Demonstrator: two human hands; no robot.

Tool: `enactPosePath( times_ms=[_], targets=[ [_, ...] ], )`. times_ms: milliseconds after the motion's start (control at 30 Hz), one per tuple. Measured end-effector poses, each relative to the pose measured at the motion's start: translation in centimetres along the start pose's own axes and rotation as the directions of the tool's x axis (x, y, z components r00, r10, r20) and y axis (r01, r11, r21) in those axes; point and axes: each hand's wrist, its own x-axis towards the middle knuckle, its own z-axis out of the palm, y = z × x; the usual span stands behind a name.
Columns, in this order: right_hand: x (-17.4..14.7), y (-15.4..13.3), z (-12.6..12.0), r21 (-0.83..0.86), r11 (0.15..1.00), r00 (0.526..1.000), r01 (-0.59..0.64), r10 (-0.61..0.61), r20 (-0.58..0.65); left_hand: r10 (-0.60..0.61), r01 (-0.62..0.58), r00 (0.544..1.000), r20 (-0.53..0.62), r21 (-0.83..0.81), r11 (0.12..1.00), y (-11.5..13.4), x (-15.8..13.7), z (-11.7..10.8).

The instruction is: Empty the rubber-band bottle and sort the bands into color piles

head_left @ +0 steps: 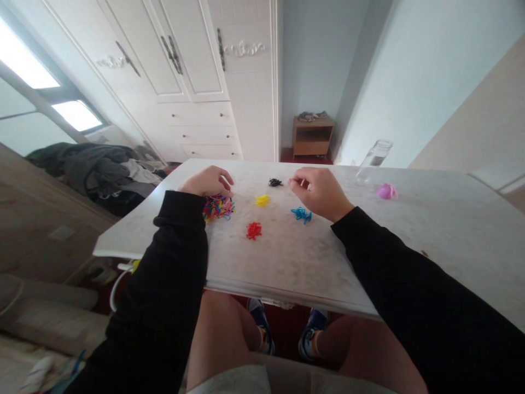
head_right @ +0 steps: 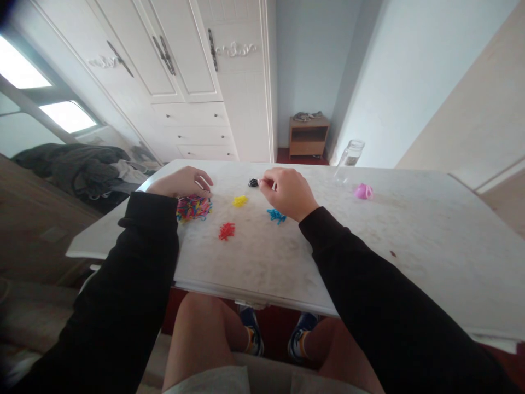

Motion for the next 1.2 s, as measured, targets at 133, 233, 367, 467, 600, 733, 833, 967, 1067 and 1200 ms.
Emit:
enactPosePath(
  times_ms=[133,233,367,467,600,733,833,967,1067,1200],
  targets=[
    [0.01,0.01,0.03,0.002,1.000,1.000,0.003,-0.003,0.007,0.023,-0.023,1.000,-0.006,0.004,1.000,-0.43,0.32,0.05],
    [-0.03,-0.06,0.00,0.004,1.000,1.000,-0.001,0.001,0.014,0.025,-0.026,0.999,-0.038,-0.018,1.000,-0.73,0.55,0.15],
    [-0.07,-0.31,-0.12,-0.001,1.000,0.999,-0.006,0.006,0.033,0.035,-0.041,0.996,-0.087,-0.060,0.997,-0.62,0.40,0.20],
    [-0.06,-0.46,-0.21,-0.009,1.000,0.999,-0.008,0.008,0.045,0.032,-0.042,0.990,-0.138,-0.074,0.996,-0.24,0.09,0.17],
    [-0.07,-0.46,-0.23,-0.016,1.000,0.999,-0.010,0.011,0.051,0.037,-0.049,0.988,-0.148,-0.078,0.996,0.08,-0.14,0.15],
    [-0.10,-0.42,-0.18,-0.018,1.000,0.998,-0.007,0.008,0.056,0.033,-0.048,0.986,-0.164,-0.087,0.995,0.02,-0.04,0.20],
    [-0.11,-0.46,-0.17,-0.019,1.000,0.998,-0.009,0.010,0.064,0.031,-0.047,0.980,-0.194,-0.078,0.996,-0.09,0.06,0.24],
    [-0.11,-0.48,-0.15,-0.019,1.000,0.999,-0.005,0.006,0.054,0.031,-0.052,0.970,-0.241,-0.081,0.995,-0.18,0.07,0.18],
    [-0.11,-0.46,-0.13,-0.021,1.000,0.998,-0.005,0.006,0.059,0.033,-0.050,0.980,-0.195,-0.087,0.995,-0.20,0.04,-0.03],
    [-0.10,-0.46,-0.14,-0.030,0.999,0.998,-0.013,0.015,0.065,0.024,-0.028,0.989,-0.146,-0.024,0.999,-0.29,0.08,-0.33]
  ],
)
